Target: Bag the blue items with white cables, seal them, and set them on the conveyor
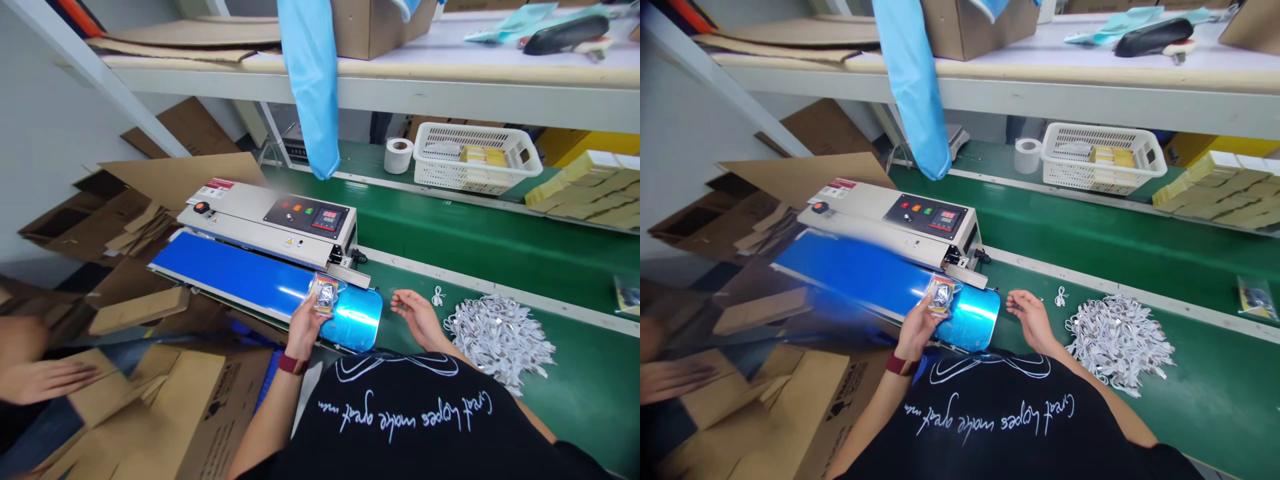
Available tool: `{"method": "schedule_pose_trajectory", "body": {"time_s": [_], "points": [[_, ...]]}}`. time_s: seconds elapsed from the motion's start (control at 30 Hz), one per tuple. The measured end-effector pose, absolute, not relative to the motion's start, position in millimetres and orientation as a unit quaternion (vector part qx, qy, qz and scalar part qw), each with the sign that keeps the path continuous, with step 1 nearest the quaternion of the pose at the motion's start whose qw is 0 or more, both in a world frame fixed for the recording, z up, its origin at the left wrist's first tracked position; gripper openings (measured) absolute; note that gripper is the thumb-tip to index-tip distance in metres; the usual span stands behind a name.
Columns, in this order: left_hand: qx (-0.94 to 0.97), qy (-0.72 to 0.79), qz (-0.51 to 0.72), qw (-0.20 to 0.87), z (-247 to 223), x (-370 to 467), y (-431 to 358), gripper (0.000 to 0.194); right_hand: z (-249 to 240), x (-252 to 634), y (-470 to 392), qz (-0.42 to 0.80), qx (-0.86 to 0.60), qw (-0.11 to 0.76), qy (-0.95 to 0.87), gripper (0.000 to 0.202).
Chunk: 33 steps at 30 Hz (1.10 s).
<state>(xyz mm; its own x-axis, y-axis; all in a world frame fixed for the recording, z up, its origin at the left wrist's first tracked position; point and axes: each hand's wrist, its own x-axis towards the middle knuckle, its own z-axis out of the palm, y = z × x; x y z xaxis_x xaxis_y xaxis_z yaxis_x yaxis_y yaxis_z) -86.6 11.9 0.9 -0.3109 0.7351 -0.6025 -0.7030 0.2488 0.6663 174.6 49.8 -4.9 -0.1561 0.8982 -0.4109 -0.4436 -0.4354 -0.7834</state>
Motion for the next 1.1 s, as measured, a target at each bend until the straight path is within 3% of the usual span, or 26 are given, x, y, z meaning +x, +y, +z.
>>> {"method": "schedule_pose_trajectory", "body": {"time_s": [0.43, 0.67, 0.73, 0.87, 1.1], "points": [[-0.027, 0.586, 0.705, 0.399, 11.2, -153.4, 21.3, 0.009, -17.7, 193.6, 43.4, 0.7, -0.476, 0.484, -0.221, 0.022], [0.045, 0.66, 0.723, 0.197, 14.8, -156.7, -2.8, 0.026, -33.2, 234.8, 51.5, 0.631, -0.539, 0.478, -0.289, 0.025], [0.097, 0.649, 0.737, 0.161, 21.6, -141.5, -1.4, 0.026, -42.1, 267.1, 60.3, 0.526, -0.632, 0.41, -0.394, 0.023], [0.204, 0.629, 0.726, 0.189, 40.9, -85.5, 13.7, 0.022, -57.8, 320.1, 81.9, 0.249, -0.777, 0.139, -0.561, 0.023], [0.312, 0.612, 0.583, 0.434, 41.7, 22.8, 44.8, 0.017, -84.6, 292.6, 125.6, 0.175, -0.741, -0.016, -0.648, 0.033]]}}
